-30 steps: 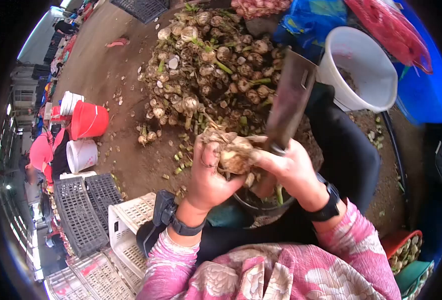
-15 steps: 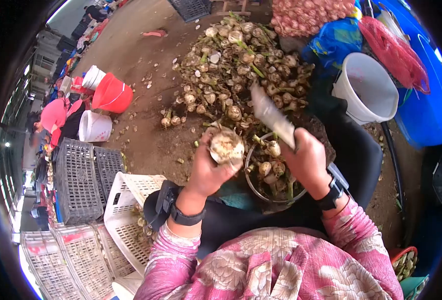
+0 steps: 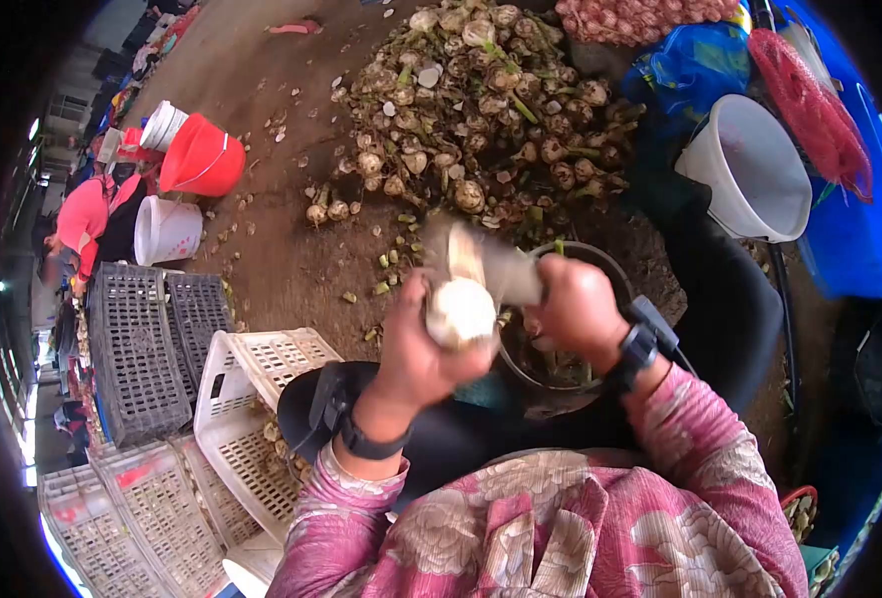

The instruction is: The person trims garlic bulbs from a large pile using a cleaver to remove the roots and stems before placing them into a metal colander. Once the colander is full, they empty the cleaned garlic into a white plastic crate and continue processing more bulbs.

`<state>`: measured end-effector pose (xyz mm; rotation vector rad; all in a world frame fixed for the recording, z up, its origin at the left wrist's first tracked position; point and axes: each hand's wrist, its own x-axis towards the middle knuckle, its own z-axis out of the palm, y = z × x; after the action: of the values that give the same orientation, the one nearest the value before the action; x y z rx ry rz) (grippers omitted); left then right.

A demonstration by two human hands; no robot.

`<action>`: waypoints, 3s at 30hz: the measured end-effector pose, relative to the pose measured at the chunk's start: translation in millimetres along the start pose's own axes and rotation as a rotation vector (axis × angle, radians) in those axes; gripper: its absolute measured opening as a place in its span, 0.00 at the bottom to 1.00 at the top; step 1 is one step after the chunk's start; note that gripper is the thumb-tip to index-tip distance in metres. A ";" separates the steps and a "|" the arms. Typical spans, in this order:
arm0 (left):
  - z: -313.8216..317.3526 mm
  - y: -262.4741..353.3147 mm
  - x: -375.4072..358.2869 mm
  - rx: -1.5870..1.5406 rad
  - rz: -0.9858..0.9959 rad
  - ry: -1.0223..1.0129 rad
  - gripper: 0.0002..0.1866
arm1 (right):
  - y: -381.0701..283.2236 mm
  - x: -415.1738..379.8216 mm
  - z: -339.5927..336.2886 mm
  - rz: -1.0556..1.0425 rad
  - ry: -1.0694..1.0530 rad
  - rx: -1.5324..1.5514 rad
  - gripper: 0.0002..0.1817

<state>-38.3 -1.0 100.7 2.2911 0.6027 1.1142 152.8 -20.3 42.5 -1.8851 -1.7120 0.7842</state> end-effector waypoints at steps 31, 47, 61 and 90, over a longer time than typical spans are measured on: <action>110.6 -36.3 3.6 0.215 -0.611 -0.303 0.34 | 23.7 -17.8 -100.1 0.180 0.492 0.700 0.13; 130.9 -126.4 5.2 -0.055 -0.946 -0.255 0.17 | 50.1 -15.0 -80.7 0.307 0.473 1.084 0.07; 34.2 2.1 30.6 -1.097 -0.894 0.218 0.19 | 38.2 -31.3 -74.1 0.246 0.335 1.020 0.07; 67.1 -248.3 -10.8 0.339 -1.430 -0.020 0.28 | 31.6 -24.4 -83.1 0.284 0.350 1.090 0.06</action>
<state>-30.6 166.1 -95.1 1.3741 2.0328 0.2458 231.6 -45.3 83.6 -1.3378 -0.5552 1.0988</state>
